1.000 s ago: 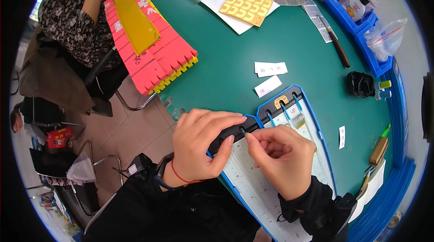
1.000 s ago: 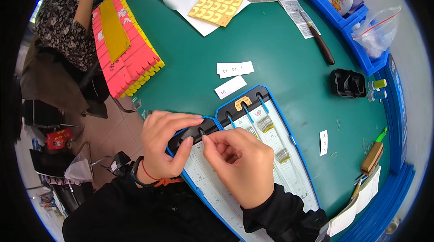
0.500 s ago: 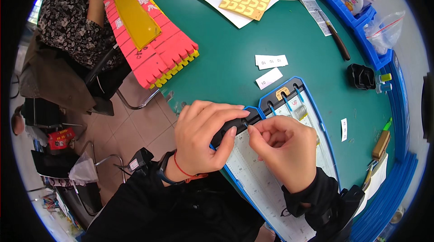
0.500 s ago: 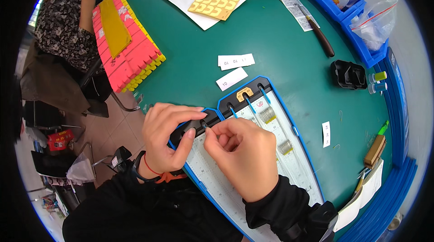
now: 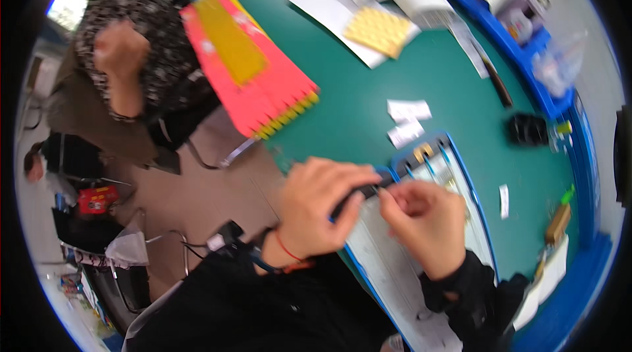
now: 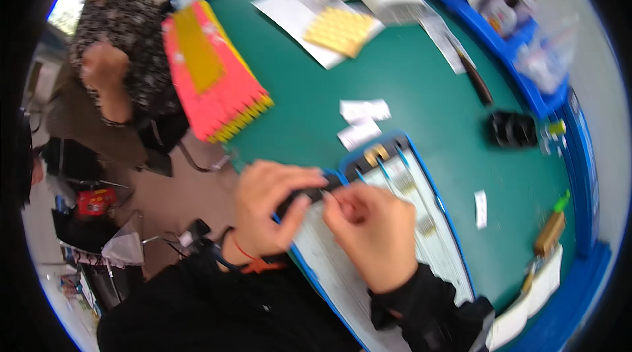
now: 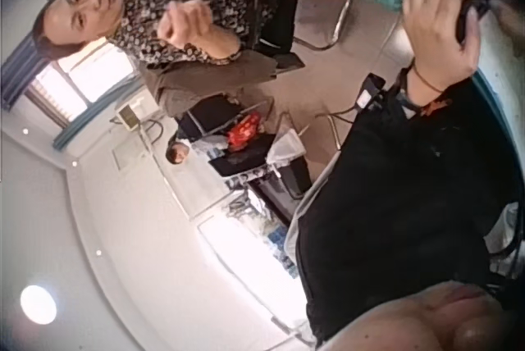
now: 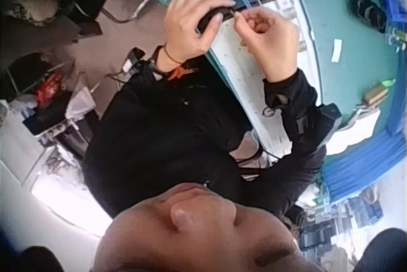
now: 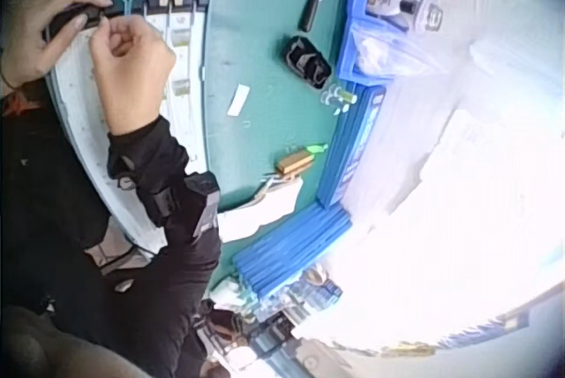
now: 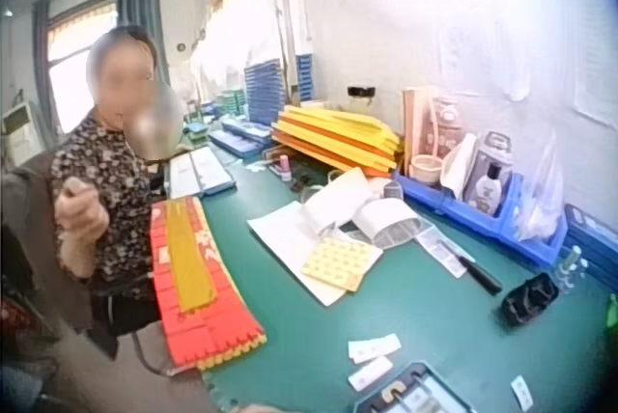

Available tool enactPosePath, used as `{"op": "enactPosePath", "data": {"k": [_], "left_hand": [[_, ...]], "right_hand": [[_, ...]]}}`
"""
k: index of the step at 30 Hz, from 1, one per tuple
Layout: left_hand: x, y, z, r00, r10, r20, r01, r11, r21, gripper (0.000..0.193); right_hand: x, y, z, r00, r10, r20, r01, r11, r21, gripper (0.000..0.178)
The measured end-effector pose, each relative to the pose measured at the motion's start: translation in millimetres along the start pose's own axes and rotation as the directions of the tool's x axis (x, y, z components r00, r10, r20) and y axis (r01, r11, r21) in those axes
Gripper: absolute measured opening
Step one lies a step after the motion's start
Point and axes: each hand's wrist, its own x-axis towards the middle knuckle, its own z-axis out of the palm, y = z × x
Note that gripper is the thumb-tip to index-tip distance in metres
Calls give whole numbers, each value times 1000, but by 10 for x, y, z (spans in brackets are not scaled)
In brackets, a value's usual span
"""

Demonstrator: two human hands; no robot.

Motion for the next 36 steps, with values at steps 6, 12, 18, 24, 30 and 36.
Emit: {"op": "enactPosePath", "data": {"k": [6, 12, 18, 24, 30, 36], "left_hand": [[-85, -19, 115, 1000, -5, -8, 4, 999, -36, 29], [-240, -14, -21, 994, 69, 81, -73, 996, 45, 32], [-275, 99, -58, 975, 168, 148, -164, 986, -39, 43], [-242, 92, -91, 906, 303, 296, -355, 924, 142, 51], [-225, 301, 130, 903, 276, 329, -291, 957, -2, 48], [-394, 449, 18, 860, 410, 304, -465, 875, 137, 37]], "right_hand": [[-112, 118, -64, 986, -163, -27, 151, 958, -243, 10], [-826, 111, -426, 860, -428, 278, 492, 551, -674, 21], [-1561, 50, -1005, 837, -514, 187, 317, 178, -931, 33], [-1769, 350, -1765, 871, -413, -265, -40, 479, -877, 42], [-2018, 1075, -2324, 830, -397, -392, -5, 697, -717, 29], [-661, 1328, -1893, 772, -555, -310, 115, 601, -791, 16]]}}
